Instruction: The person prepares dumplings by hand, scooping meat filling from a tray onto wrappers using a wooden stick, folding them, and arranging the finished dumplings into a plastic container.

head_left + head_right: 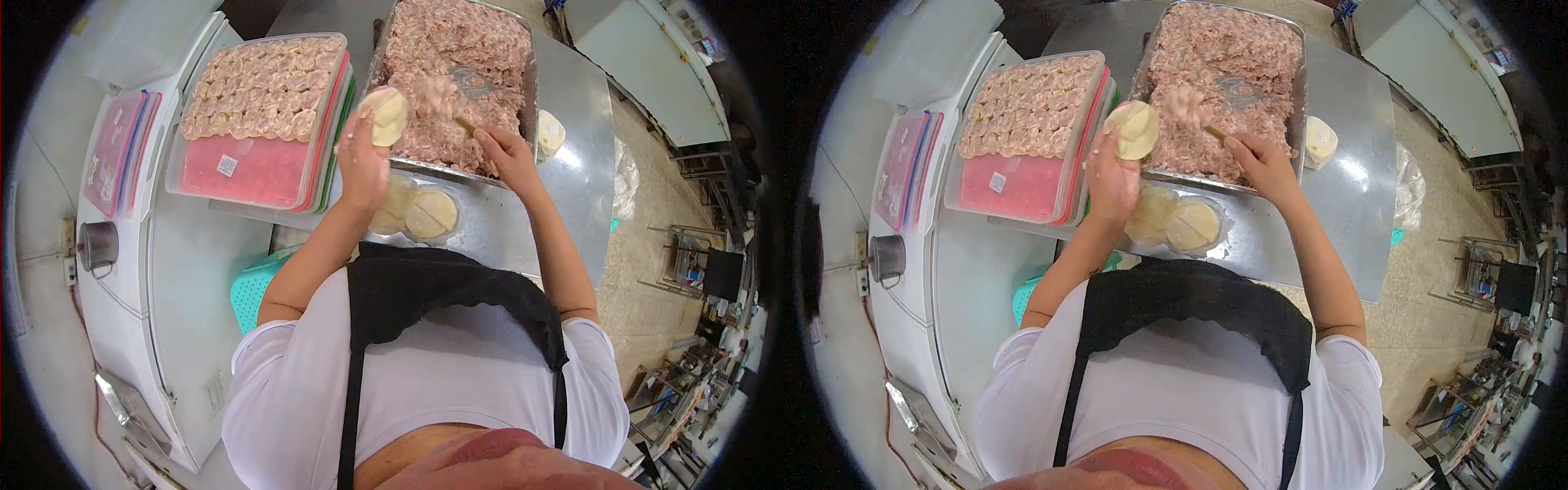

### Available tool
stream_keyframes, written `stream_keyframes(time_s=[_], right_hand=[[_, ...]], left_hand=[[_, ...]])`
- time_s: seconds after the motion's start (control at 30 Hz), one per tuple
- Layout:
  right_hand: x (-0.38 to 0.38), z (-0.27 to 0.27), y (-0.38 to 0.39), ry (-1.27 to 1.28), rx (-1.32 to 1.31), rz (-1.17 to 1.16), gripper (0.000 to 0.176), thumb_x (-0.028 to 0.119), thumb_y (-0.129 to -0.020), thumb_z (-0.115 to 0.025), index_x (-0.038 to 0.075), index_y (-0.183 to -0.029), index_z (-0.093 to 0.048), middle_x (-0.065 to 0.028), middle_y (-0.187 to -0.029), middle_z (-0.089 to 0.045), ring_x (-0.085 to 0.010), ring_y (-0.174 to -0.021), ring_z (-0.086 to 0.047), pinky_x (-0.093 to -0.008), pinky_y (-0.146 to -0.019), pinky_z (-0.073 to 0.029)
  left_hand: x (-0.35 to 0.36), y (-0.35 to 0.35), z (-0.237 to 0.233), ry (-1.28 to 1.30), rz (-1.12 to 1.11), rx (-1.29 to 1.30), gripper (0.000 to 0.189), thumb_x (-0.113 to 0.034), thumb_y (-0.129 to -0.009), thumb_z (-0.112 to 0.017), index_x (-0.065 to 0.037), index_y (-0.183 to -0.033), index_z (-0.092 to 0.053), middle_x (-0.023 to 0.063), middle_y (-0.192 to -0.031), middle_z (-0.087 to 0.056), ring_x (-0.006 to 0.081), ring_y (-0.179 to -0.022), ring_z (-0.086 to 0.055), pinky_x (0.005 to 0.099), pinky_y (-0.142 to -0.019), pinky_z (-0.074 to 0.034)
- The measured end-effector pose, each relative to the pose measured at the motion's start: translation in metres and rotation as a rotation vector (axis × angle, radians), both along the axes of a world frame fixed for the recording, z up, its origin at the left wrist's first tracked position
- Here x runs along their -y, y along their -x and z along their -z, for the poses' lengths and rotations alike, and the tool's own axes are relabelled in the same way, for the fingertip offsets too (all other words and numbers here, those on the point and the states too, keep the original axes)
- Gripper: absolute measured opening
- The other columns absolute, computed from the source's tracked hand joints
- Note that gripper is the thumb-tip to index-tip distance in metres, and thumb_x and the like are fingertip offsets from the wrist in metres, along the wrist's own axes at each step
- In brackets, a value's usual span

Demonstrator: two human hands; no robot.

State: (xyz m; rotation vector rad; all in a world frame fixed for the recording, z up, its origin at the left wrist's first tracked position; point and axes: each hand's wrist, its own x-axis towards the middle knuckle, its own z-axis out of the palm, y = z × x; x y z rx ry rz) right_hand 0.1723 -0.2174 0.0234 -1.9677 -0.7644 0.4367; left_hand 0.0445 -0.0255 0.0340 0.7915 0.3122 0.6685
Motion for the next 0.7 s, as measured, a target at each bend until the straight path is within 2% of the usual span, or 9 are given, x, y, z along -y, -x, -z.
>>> stream_keyframes(time_s=[0.07, 0.2, 0.33, 0.4, 0.43, 0.5, 0.57, 0.67, 0.7], right_hand=[[-0.006, -0.007, 0.003, -0.16, -0.147, 0.056, 0.027, 0.03, -0.094, -0.059, 0.004, -0.099, -0.066, 0.0072, -0.069, -0.045, -0.0041, -0.064, -0.04, -0.0214, -0.056, -0.031], [-0.026, -0.001, 0.005, -0.225, -0.166, 0.139, 0.033, 0.036, -0.084, -0.07, 0.003, -0.083, -0.066, 0.0059, -0.063, -0.045, -0.006, -0.059, -0.039, -0.0257, -0.052, -0.03], [-0.025, -0.01, 0.017, -0.176, -0.205, 0.14, 0.031, 0.031, -0.082, -0.07, 0.001, -0.082, -0.064, 0.0047, -0.062, -0.046, -0.0068, -0.059, -0.04, -0.0269, -0.052, -0.031], [-0.008, -0.002, 0.017, -0.134, -0.185, 0.13, 0.032, 0.032, -0.083, -0.07, 0.0, -0.083, -0.065, 0.0037, -0.063, -0.047, -0.0072, -0.06, -0.041, -0.0271, -0.053, -0.033], [0.001, -0.001, 0.018, -0.091, -0.165, 0.118, 0.033, 0.033, -0.083, -0.07, 0.0, -0.084, -0.065, 0.0027, -0.063, -0.047, -0.0076, -0.061, -0.042, -0.0274, -0.054, -0.034], [0.019, -0.008, 0.021, -0.007, -0.086, 0.134, 0.035, 0.034, -0.084, -0.069, 0.0, -0.085, -0.064, 0.0011, -0.065, -0.049, -0.0082, -0.063, -0.044, -0.0273, -0.056, -0.035], [0.027, -0.016, 0.021, 0.077, -0.008, 0.153, 0.036, 0.035, -0.085, -0.068, 0.0, -0.086, -0.064, -0.0004, -0.067, -0.051, -0.0088, -0.065, -0.045, -0.0273, -0.058, -0.037], [0.028, -0.017, 0.02, -0.057, 0.123, 0.212, 0.032, 0.029, -0.093, -0.057, -0.001, -0.1, -0.065, -0.0111, -0.084, -0.064, -0.0228, -0.073, -0.06, -0.0349, -0.068, -0.046], [0.024, -0.019, 0.018, -0.056, 0.124, 0.219, 0.032, 0.029, -0.093, -0.057, -0.001, -0.1, -0.065, -0.0111, -0.084, -0.064, -0.0228, -0.073, -0.06, -0.0349, -0.068, -0.046]], left_hand=[[0.016, -0.008, -0.004, 0.087, 0.081, -0.004, 0.034, -0.012, -0.1, -0.038, 0.006, -0.127, -0.046, 0.0182, -0.128, -0.052, 0.026, -0.119, -0.054, 0.0363, -0.102, -0.044], [0.046, -0.021, 0.003, 0.032, 0.236, 0.044, 0.028, -0.013, -0.097, -0.048, 0.003, -0.12, -0.054, 0.0118, -0.117, -0.06, 0.0203, -0.106, -0.06, 0.0294, -0.09, -0.048], [0.046, -0.025, 0.009, 0.146, 0.255, 0.031, 0.028, -0.012, -0.097, -0.048, 0.002, -0.12, -0.054, 0.0119, -0.115, -0.061, 0.0198, -0.103, -0.061, 0.0292, -0.09, -0.048], [0.02, -0.028, 0.013, -0.771, 0.002, -0.219, 0.031, -0.012, -0.097, -0.045, 0.001, -0.125, -0.049, 0.0154, -0.12, -0.058, 0.0247, -0.112, -0.057, 0.0379, -0.098, -0.046], [0.009, -0.027, 0.01, -0.772, 0.004, -0.219, 0.031, -0.012, -0.097, -0.045, 0.001, -0.125, -0.049, 0.0154, -0.12, -0.058, 0.0247, -0.112, -0.057, 0.0379, -0.098, -0.046], [-0.01, -0.029, 0.002, 0.142, 0.114, 0.076, 0.031, -0.012, -0.097, -0.046, 0.002, -0.124, -0.049, 0.0167, -0.121, -0.057, 0.026, -0.114, -0.056, 0.0408, -0.1, -0.045], [-0.013, -0.032, 0.011, 0.069, 0.087, 0.018, 0.032, -0.012, -0.097, -0.045, 0.003, -0.125, -0.048, 0.018, -0.123, -0.056, 0.027, -0.115, -0.056, 0.0409, -0.101, -0.045], [-0.003, -0.04, 0.011, 0.205, 0.152, -0.027, 0.033, -0.012, -0.097, -0.047, 0.004, -0.126, -0.047, 0.0188, -0.124, -0.055, 0.0274, -0.115, -0.055, 0.0405, -0.101, -0.044], [0.005, -0.045, 0.01, 0.356, 0.206, -0.061, 0.035, -0.016, -0.098, -0.045, 0.005, -0.126, -0.046, 0.0188, -0.123, -0.055, 0.029, -0.116, -0.054, 0.0427, -0.102, -0.043]])
